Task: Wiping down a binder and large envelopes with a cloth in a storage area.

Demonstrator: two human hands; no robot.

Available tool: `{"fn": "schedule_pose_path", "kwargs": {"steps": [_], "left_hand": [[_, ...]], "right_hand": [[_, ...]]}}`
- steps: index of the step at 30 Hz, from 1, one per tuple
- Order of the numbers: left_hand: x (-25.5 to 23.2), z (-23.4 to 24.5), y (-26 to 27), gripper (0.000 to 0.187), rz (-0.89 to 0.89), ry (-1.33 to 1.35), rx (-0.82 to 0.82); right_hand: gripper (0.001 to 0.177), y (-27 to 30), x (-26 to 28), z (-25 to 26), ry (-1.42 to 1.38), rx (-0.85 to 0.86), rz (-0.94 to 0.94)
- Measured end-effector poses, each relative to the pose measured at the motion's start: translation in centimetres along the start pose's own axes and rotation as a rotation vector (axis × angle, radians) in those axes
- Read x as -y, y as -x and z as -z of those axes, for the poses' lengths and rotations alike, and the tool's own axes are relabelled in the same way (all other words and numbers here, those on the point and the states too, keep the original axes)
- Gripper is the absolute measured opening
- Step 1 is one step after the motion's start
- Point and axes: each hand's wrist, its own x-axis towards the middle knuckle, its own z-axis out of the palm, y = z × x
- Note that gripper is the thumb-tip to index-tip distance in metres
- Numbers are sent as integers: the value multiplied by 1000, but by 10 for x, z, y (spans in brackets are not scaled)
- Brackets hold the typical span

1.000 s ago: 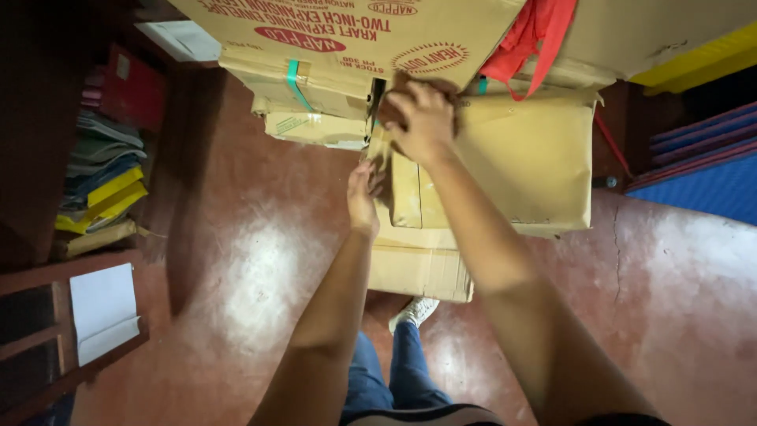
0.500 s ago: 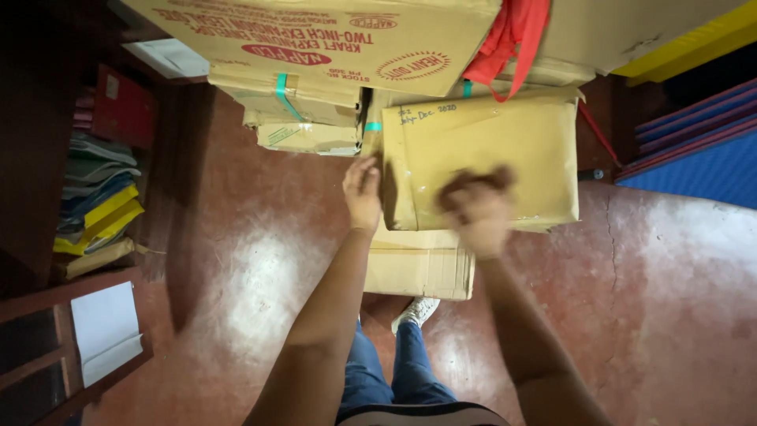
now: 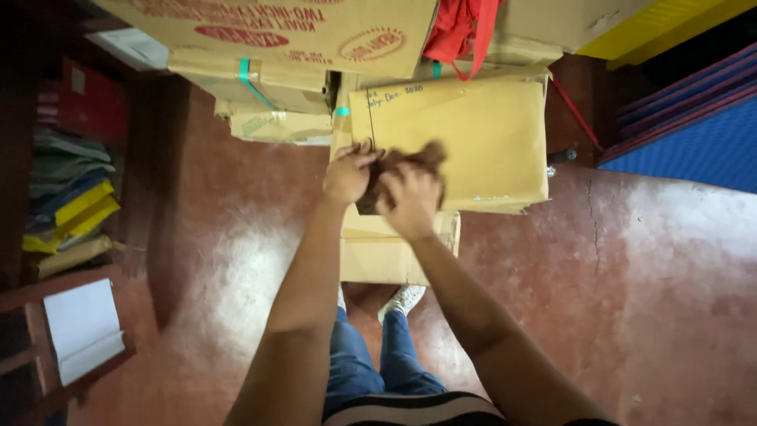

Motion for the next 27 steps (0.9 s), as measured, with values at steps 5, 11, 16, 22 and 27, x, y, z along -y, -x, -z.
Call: {"fn": "schedule_pose_path", "kwargs": {"steps": [5,11,16,22,27], "left_hand": [[-13,27,38,46,-119,413,-30],[-21,22,15,74,104,249,257],[-73,88,25,91,212,162,381],[-79,106,26,93,235,117,408],[-75,111,36,87,197,153,419]], "right_hand": [[43,31,-11,37,-342,74,320],[36,37,-16,41,-266,33,442],[27,28,29,-39,-243,141,598],[27,17,-8,-3,-382,43,684],[68,28,-119,31,-323,136,427]]}}
